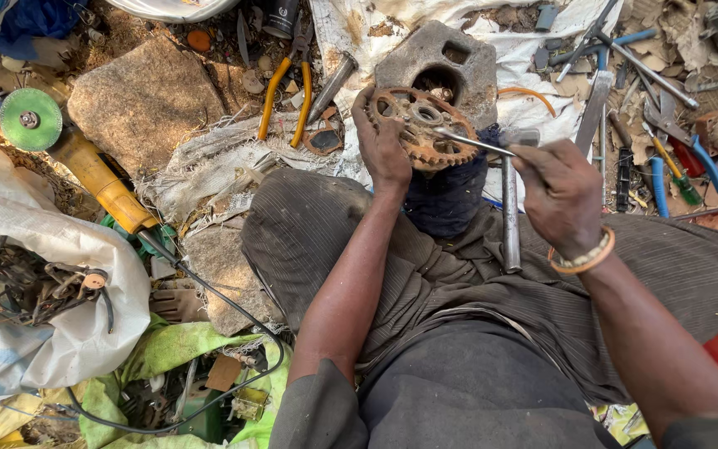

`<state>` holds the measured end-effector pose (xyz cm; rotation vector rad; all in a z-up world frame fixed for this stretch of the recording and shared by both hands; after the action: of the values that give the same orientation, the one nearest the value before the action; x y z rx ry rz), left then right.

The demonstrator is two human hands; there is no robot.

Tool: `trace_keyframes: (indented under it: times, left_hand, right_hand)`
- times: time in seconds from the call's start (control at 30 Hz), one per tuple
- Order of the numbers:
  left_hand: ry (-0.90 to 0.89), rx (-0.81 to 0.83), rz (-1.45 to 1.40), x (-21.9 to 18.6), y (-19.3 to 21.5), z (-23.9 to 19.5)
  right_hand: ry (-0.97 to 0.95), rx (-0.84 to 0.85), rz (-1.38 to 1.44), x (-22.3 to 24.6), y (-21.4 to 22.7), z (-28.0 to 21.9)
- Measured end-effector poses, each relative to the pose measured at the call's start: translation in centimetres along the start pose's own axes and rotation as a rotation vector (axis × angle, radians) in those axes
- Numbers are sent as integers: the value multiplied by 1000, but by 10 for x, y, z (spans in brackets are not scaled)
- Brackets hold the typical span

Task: The person sits on the ground and uses a wrench and hammer to work on a rusty metal gear resting on a stone block. They repeatedly strike the wrench with the hammer to loosen or adjust parts of the gear, occasionally rotating the gear to access different sections.

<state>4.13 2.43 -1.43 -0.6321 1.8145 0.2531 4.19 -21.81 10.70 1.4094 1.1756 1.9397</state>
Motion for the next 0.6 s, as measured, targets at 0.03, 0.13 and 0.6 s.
trace_keyframes:
  times: [0.03, 0.13, 0.6]
  left_hand:
    - [24, -24, -49, -1, 2, 3]
    - [107, -72, -113, 4, 2, 2]
    - [-425, -54, 496, -23, -43, -36]
  right_hand:
    - [-42, -34, 9, 3, 7, -7]
    - [78, -94, -78, 26, 23, -19]
    - [374, 362, -512, 126, 54, 71]
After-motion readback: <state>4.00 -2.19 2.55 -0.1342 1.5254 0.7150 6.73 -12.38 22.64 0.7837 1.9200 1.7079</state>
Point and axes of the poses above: each hand's wrist, its own z-axis towards the middle knuckle, its own y-axis out of the back of the hand, x = y × z, the point moved 5 cm from there along z, towards the middle knuckle, and after that the axes turned 3 degrees about y, right-handed, at the moved point
